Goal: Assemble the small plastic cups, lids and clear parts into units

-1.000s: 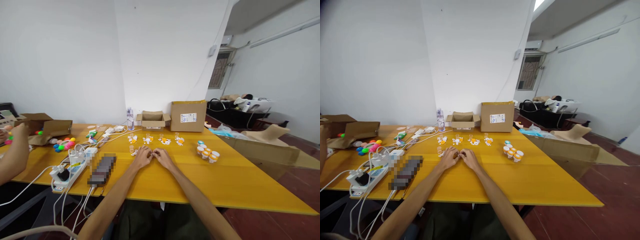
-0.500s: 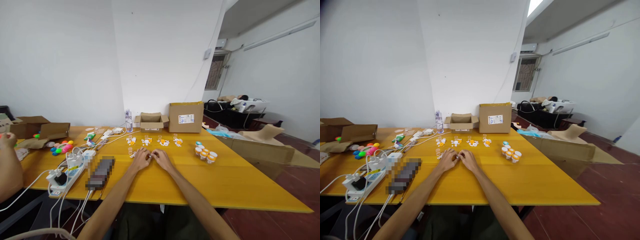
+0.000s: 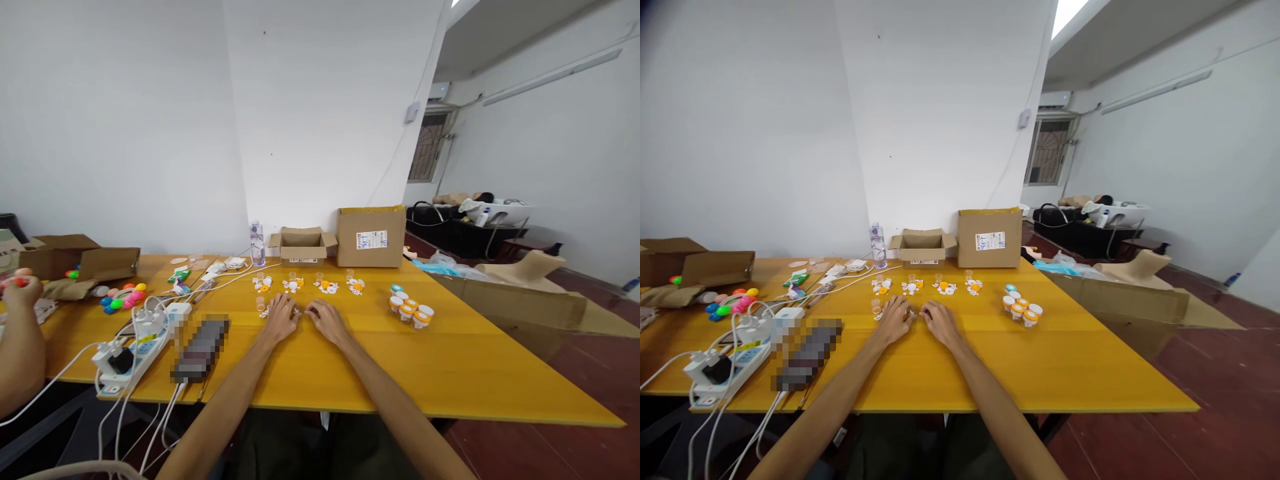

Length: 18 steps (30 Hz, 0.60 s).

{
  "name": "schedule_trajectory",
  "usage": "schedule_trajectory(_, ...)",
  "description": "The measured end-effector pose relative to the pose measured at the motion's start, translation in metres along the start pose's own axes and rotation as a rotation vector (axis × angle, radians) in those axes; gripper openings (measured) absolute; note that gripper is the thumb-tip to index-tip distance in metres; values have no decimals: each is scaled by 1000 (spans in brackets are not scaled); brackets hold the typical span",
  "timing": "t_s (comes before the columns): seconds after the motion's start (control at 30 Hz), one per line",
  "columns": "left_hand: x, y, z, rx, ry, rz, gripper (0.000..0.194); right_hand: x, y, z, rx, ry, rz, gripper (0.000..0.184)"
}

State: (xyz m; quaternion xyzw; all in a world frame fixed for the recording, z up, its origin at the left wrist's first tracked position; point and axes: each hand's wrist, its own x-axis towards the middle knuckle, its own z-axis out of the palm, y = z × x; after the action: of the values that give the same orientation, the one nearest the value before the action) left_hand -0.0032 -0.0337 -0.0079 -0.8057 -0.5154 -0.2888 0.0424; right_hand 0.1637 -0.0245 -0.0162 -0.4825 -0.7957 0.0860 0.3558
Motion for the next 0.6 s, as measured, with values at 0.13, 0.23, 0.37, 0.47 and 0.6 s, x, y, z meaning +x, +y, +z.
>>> schedule_trajectory(0.13, 2, -2, -2, -46, 106, -3, 15, -1, -4, 1, -34, -48, -79, 15)
schedule_trajectory(0.23, 4, -6, -7, -101, 226, -14, 20, 0, -8, 3, -51, -82, -145, 17)
schedule_trajectory(0.37, 8, -11, -12, -125, 366, -31, 25, 1, -14, 4, -56, -108, -211, 19)
schedule_trajectory(0.47, 9, -12, -14, -126, 407, -47, 28, 0, -14, 2, -23, -95, -204, 20)
schedule_trajectory(0.6, 10, -12, -17, -130, 444, -90, 29, 0, -10, 1, -17, -47, -129, 22)
